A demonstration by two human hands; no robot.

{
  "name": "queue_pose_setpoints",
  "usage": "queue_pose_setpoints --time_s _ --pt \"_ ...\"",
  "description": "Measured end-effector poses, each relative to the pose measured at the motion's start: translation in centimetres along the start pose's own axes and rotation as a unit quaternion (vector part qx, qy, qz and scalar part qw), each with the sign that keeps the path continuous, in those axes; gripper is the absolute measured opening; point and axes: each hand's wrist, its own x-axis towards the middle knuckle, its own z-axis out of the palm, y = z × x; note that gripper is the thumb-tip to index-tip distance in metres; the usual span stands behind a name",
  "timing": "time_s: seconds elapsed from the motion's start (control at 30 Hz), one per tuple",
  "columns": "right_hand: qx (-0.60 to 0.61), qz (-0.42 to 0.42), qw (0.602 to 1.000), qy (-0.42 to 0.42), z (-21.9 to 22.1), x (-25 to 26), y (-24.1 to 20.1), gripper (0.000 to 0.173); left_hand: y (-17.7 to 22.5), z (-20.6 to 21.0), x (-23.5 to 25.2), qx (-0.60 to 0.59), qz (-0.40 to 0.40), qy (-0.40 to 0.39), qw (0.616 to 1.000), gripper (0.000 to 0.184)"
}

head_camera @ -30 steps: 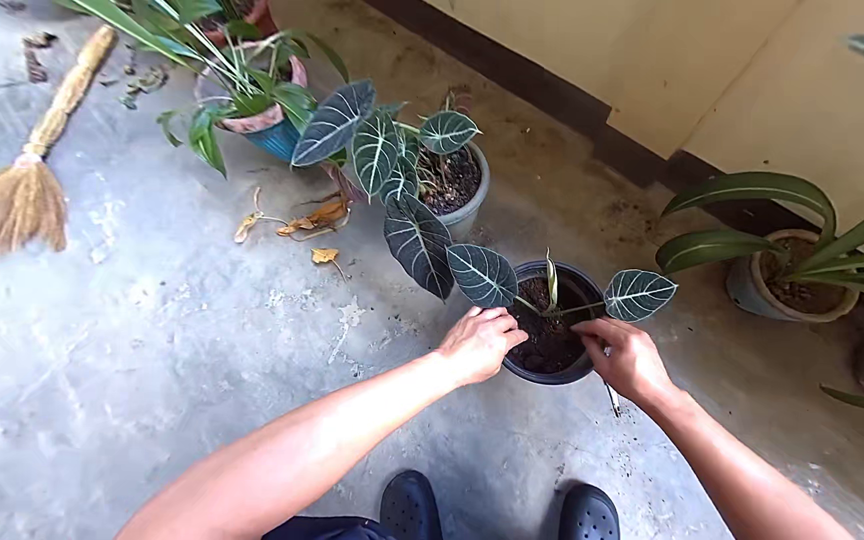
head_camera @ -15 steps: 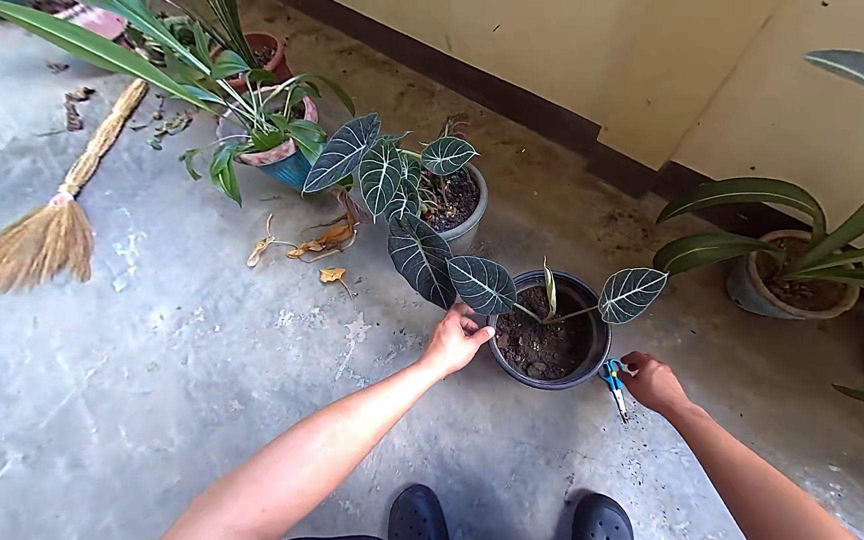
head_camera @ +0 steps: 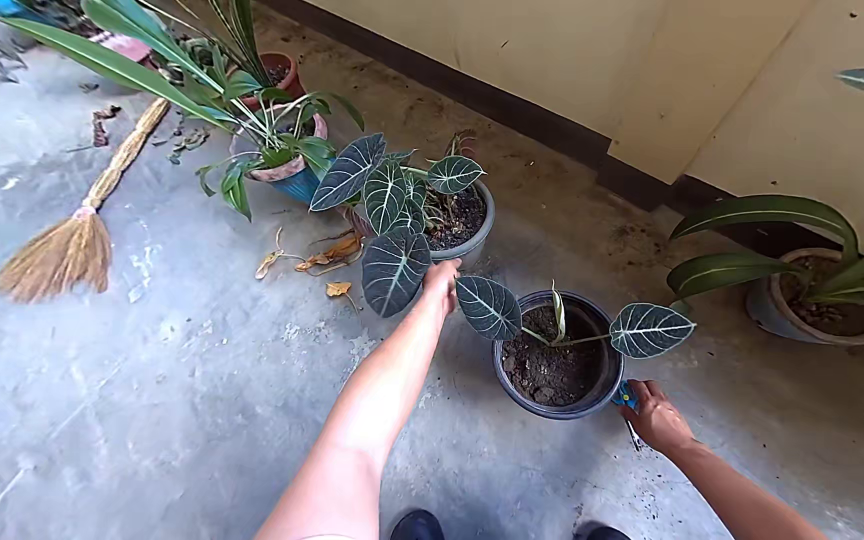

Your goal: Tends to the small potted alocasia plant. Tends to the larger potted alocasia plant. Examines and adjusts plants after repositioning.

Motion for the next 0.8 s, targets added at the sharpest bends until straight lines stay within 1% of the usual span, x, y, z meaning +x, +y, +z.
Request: queue_pose_setpoints --time_s 0.03,0.1,0.17,0.23,0.3,0.4,0.47,0.53,0.63,0.7,0.8 --pt "-0.017 -0.007 1.000 -0.005 0.2 0.1 -0.3 0.061 0.8 0.2 0.0 -0.069 -0.026 0.006 0.997 0.047" --pt "-0.049 -0.009 0.998 -0.027 0.6 0.2 -1.3 0.060 2.0 -0.2 0.5 -0.174 -0.078 0.010 0.982 0.054" --pt "-0.069 -0.003 0.997 -0.036 0.9 0.4 -2.1 0.059 1.9 -0.8 1.4 -0.228 -0.099 0.022 0.968 0.056" --pt "-0.077 0.013 0.996 -0.042 0.9 0.8 -2.5 0.059 1.4 -1.6 2.1 -0.241 -0.097 0.034 0.965 0.052" --pt "-0.056 0.042 0.997 -0.044 0.7 1.0 -2.9 0.061 1.4 -3.2 2.5 -0.219 -0.098 0.040 0.970 0.052" --pt "-0.046 0.075 0.995 -0.041 0.7 0.8 -3.3 0.066 1.3 -7.4 3.3 -0.130 -0.086 0.074 0.985 0.045" --pt "-0.045 0.073 0.996 -0.028 0.5 0.2 -2.9 0.065 0.9 -11.2 3.3 -0.054 -0.078 0.087 0.992 0.042" --pt "-0.025 0.067 0.997 -0.015 0.0 -0.4 -1.9 0.062 0.2 -14.8 2.2 0.019 -0.082 0.088 0.993 0.040" --pt "0.002 0.051 0.999 -0.016 -1.0 -1.1 0.1 0.058 -1.8 -19.8 -0.1 0.078 -0.092 0.088 0.989 0.035" --pt "-0.004 0.033 0.999 -0.040 -1.6 -1.6 1.2 0.055 -3.1 -22.8 -1.8 0.088 -0.094 0.083 0.988 0.036" --pt "-0.088 0.032 0.987 -0.132 -2.0 -2.5 1.3 0.050 -5.4 -27.1 -4.6 0.057 -0.097 0.074 0.991 0.029"
